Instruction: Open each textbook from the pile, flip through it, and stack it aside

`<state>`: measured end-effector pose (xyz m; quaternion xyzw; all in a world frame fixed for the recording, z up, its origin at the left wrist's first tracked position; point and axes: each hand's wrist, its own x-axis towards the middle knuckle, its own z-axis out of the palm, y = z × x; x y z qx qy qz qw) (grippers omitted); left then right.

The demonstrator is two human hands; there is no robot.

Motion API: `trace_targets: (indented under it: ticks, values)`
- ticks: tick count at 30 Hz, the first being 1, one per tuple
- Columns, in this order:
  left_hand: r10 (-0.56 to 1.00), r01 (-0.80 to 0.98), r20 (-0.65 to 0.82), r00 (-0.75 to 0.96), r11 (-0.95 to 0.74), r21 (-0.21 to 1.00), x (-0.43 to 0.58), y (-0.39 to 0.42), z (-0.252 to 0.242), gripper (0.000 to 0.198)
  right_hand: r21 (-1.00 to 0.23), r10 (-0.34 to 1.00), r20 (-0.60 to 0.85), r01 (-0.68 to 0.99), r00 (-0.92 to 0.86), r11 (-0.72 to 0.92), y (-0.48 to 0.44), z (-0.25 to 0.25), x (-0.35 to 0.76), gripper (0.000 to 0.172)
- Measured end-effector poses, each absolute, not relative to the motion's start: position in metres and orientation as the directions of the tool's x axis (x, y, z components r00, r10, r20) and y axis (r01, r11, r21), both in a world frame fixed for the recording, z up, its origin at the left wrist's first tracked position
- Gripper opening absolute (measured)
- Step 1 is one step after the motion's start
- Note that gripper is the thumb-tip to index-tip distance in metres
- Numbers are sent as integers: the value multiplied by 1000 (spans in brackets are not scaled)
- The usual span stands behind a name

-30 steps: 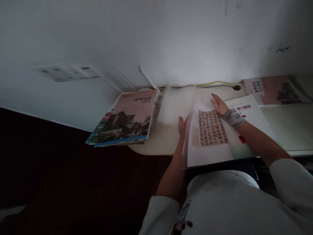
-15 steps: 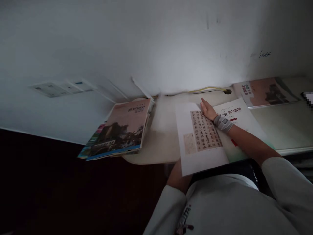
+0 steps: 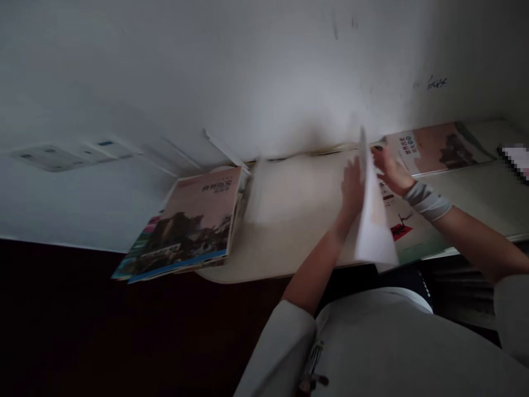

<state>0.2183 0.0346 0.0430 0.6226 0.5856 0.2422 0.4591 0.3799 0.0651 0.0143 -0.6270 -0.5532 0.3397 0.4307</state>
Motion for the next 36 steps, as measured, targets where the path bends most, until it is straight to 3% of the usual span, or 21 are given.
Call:
trace_targets:
  ticks: [2,5,7,8,10,12,15,20,23,27,30,34,36]
  values:
    - [919,567,-103,381,-144,811,247,52,29,53,-899,946,96,435,309,-51,49,37,418,86]
    - [744,662,-80,664,-533,527,266,66,5,71,-823,875,276,569,397,1,18,64,464,81]
    - [667,671,-151,729,-654,349,266,71,-5,78,-709,881,368,703,297,59,-6,69,475,74]
    - [660,671,-158,734,-670,318,266,75,-9,80,-615,908,376,783,188,92,-18,66,473,71]
    - [669,670,-118,734,-682,294,263,82,-11,81,-369,955,289,914,-61,170,-38,52,459,71]
    - [674,666,-79,735,-694,274,263,89,-12,80,-147,968,167,966,-188,213,-51,30,439,74]
    - [655,666,-135,743,-705,243,264,97,-15,77,-4,974,6,974,-227,227,-58,-3,419,73]
    - [673,662,-45,738,-709,245,268,106,-23,76,5,995,24,996,-94,93,-55,-31,428,75]
    - [653,654,-112,749,-702,282,273,115,-26,74,-29,999,18,998,-48,48,-52,-35,440,72]
    - [717,630,-22,696,-597,497,289,137,-23,62,-176,971,132,969,199,-175,-46,-31,464,66]
    - [732,586,-41,680,-509,631,311,156,-15,46,-332,932,44,885,359,-326,-35,-26,481,49]
    - [693,544,-103,714,-455,705,340,167,-2,18,-405,931,-20,848,365,-341,-19,-24,484,36]
    - [667,506,-131,733,-407,760,347,166,5,13,-411,937,-18,852,348,-324,-14,-24,480,32]
